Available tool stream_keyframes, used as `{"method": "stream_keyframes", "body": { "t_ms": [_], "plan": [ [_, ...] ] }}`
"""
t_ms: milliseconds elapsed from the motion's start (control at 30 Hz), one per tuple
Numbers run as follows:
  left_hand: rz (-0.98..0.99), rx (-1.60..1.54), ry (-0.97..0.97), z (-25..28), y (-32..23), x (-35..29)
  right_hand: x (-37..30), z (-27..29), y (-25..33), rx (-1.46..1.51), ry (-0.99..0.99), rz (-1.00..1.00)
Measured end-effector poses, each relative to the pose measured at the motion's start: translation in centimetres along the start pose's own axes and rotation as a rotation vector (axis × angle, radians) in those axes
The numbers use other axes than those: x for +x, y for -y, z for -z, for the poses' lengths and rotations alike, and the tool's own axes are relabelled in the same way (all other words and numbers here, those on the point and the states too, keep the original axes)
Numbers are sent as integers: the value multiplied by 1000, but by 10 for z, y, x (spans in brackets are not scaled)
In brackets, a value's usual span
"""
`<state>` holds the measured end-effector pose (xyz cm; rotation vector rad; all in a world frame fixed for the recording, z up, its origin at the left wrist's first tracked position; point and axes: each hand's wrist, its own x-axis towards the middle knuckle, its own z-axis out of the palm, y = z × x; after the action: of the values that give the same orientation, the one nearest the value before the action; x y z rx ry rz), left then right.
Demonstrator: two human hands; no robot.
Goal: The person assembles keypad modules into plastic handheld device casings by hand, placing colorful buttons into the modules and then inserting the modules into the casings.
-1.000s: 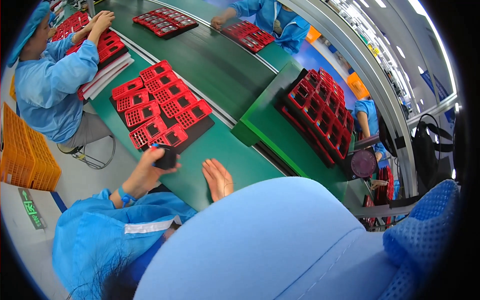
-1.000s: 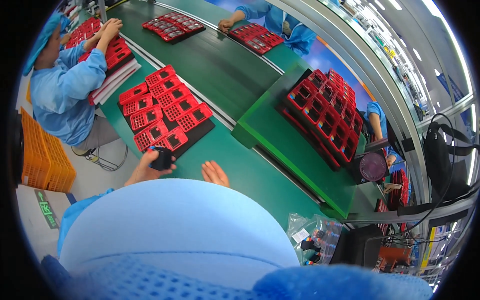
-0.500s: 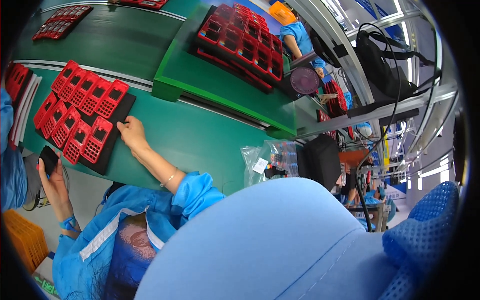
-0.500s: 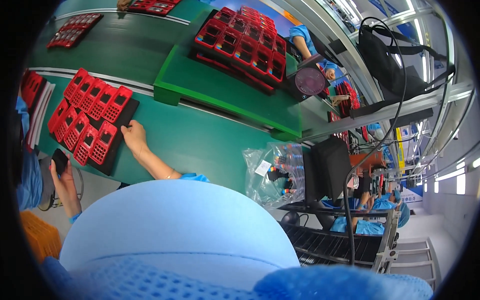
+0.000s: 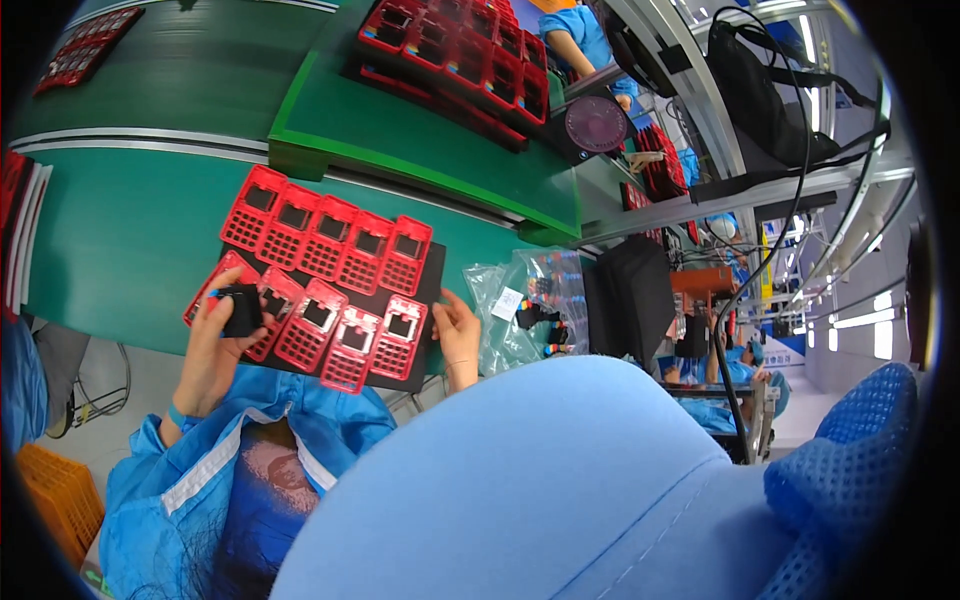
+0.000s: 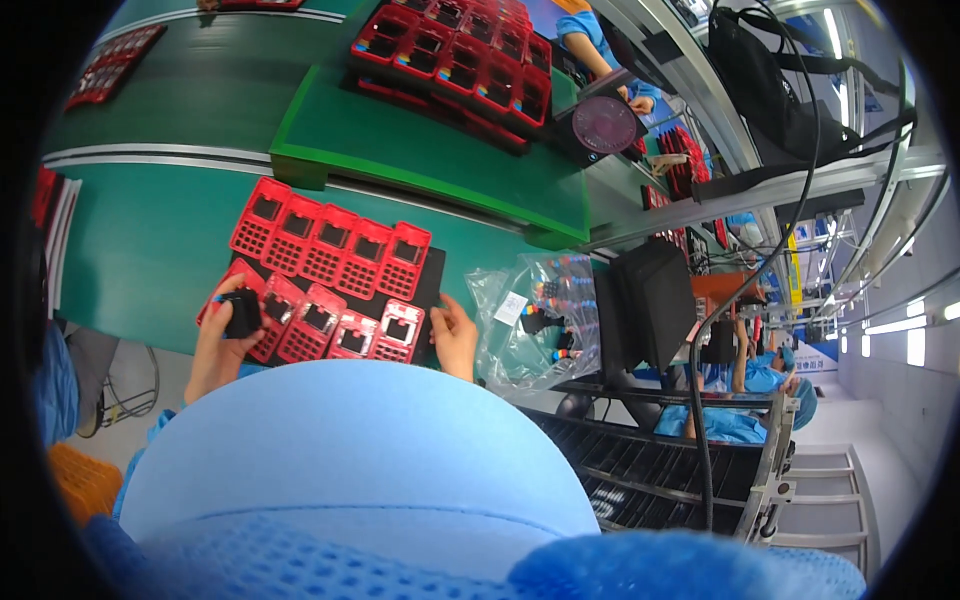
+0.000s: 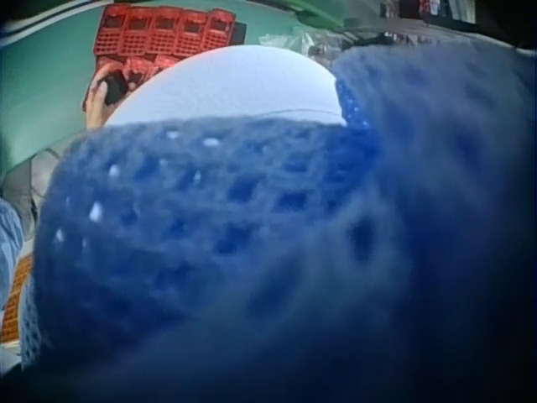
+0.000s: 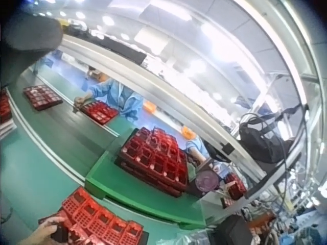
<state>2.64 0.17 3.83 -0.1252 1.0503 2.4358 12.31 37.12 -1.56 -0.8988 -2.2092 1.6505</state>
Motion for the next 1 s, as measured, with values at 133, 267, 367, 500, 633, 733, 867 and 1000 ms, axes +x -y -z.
{"method": "stream_keyframes", "body": {
  "t_ms": [133,267,367,500,633,733,867,1000],
  "plan": [
    [178,-12,91,-8,28,7,-34,35,30,-533,-325,319],
    [274,-17,159,-16,36,10,-21,106,31,-975,-609,507],
    [318,11,182,-23,40,17,0,151,-6,-1484,-509,-144],
    [322,24,173,-18,44,19,14,164,-10,-1508,-535,-151],
    [302,9,160,-20,44,22,19,173,-12,-1520,-565,-170],
    [292,6,157,-20,46,24,21,177,-12,-1526,-589,-182],
    [305,5,160,-19,49,24,20,183,-17,-1545,-615,-202],
    [320,28,142,-19,46,23,18,187,-25,-1571,-610,-224]
  ]
}}
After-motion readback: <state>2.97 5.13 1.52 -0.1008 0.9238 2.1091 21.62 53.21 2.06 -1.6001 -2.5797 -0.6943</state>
